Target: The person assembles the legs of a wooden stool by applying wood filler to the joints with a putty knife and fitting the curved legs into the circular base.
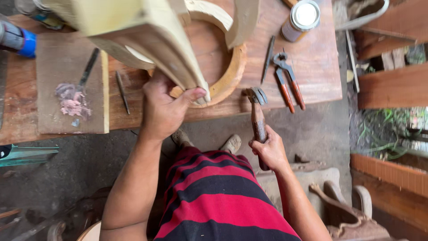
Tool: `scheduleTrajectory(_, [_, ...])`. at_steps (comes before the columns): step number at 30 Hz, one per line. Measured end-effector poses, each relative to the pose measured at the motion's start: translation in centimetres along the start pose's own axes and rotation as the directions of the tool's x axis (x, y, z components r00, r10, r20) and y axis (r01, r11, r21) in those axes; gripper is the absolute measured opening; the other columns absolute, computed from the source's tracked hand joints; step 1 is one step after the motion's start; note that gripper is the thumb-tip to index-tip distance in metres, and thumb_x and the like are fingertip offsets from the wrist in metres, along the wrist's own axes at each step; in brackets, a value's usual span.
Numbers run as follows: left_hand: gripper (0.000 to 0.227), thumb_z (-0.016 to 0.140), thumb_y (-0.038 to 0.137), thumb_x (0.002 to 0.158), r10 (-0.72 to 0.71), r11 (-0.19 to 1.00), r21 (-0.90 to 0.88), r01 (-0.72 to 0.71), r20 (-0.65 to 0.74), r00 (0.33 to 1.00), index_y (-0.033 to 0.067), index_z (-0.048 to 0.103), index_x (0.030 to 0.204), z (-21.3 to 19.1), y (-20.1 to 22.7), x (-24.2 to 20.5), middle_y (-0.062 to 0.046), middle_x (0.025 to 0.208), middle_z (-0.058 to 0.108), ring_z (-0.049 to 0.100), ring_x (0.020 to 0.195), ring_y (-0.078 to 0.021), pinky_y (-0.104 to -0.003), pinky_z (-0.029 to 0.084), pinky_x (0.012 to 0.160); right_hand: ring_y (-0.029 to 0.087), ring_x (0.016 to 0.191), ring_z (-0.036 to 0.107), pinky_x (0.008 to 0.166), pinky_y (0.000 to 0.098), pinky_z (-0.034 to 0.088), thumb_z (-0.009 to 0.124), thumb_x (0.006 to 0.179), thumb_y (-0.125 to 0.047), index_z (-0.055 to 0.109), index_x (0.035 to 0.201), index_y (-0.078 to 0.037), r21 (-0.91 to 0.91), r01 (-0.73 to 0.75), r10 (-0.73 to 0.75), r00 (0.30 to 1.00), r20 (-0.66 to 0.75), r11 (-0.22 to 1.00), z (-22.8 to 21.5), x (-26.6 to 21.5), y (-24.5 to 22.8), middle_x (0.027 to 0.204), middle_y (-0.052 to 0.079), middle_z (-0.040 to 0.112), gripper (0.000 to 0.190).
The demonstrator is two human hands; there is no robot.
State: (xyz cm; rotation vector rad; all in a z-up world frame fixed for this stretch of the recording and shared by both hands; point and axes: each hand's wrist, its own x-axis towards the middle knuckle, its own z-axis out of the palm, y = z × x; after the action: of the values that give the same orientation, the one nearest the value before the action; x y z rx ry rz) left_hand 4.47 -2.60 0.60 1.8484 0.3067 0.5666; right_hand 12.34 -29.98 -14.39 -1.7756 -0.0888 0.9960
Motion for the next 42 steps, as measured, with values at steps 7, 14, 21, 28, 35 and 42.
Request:
scheduleTrajectory(7, [0.057, 0.085, 0.006, 0.089, 0.051, 0.995, -0.079, -0.054, -0.036, 0.998, 0.0032, 0.055, 0.137, 0.5, -0.7, 0.2, -0.01, 0.122, 0.071, 0.069, 0.114, -0.0162, -0.035, 0.06, 0.104, 0.018, 0.05, 0.061, 0.048, 0.0324, 0.049, 0.07, 0.076, -0.001, 0.057, 0.093, 0.003, -0.059, 0.031, -0.03, 0.999, 0.011, 0.998, -0.5, -0.6, -0.7, 0.061, 0.01, 0.062, 0.022])
scheduleTrajectory(14, [0.064, 0.078, 0.017, 0.093, 0.153, 0.98, -0.114, -0.165, -0.112, 0.982, 0.0072, 0.046, 0.148, -0.8, 0.4, -0.5, -0.01, 0.131, 0.067, 0.07, 0.112, -0.017, -0.032, 0.061, 0.094, 0.017, 0.051, 0.06, 0.049, 0.0326, 0.05, 0.072, 0.074, -0.002, 0.064, 0.1, -0.003, -0.026, 0.171, -0.171, 0.985, -0.006, 0.985, -3.5, -0.1, -1.6, 0.065, 0.008, 0.062, 0.028])
scheduleTrajectory(21, [0.044, 0.075, 0.015, 0.098, 0.258, 0.965, 0.08, -0.25, -0.108, 0.96, 0.0049, 0.059, 0.138, -3.1, -0.9, -0.8, -0.012, 0.133, 0.068, 0.073, 0.108, -0.0184, -0.031, 0.065, 0.09, 0.02, 0.066, 0.065, 0.06, 0.0368, 0.051, 0.078, 0.083, -0.015, 0.068, 0.106, -0.001, -0.341, 0.16, -0.283, 0.892, -0.351, 0.926, -9.0, 1.2, -4.5, 0.079, 0.013, 0.069, 0.029])
scheduleTrajectory(28, [0.026, 0.071, 0.013, 0.1, 0.146, 0.98, 0.163, -0.117, -0.182, 0.972, 0.0094, 0.068, 0.125, -5.0, -3.9, -1.3, -0.009, 0.128, 0.069, 0.072, 0.103, -0.015, -0.032, 0.063, 0.082, 0.04, 0.101, 0.072, 0.092, 0.048, 0.054, 0.085, 0.08, -0.028, 0.073, 0.119, -0.006, -0.76, -0.071, -0.433, 0.786, -0.442, 0.646, -13.2, 3.5, -3.3, 0.105, 0.023, 0.075, 0.046])
scheduleTrajectory(35, [0.015, 0.074, 0.009, 0.103, 0.266, 0.942, 0.293, -0.164, -0.355, 0.896, 0.0079, 0.069, 0.117, -9.7, -5.7, -0.5, -0.008, 0.107, 0.074, 0.073, 0.096, -0.0151, -0.03, 0.066, 0.083, 0.042, 0.103, 0.069, 0.091, 0.0499, 0.053, 0.085, 0.079, -0.029, 0.072, 0.125, -0.008, -0.816, -0.144, -0.421, 0.799, -0.43, 0.56, -12.7, 7.2, -2.3, 0.11, 0.023, 0.074, 0.052])
scheduleTrajectory(42, [0.038, 0.077, 0.008, 0.098, 0.177, 0.955, 0.294, -0.05, -0.423, 0.889, 0.0044, 0.06, 0.132, -14.6, -8.9, 0.0, -0.013, 0.126, 0.068, 0.067, 0.093, -0.0173, -0.031, 0.059, 0.081, 0.043, 0.1, 0.068, 0.086, 0.0521, 0.054, 0.085, 0.081, -0.034, 0.074, 0.124, -0.003, -0.919, 0.059, -0.732, 0.626, -0.271, 0.391, -10.6, 6.4, -4.0, 0.11, 0.026, 0.072, 0.054])
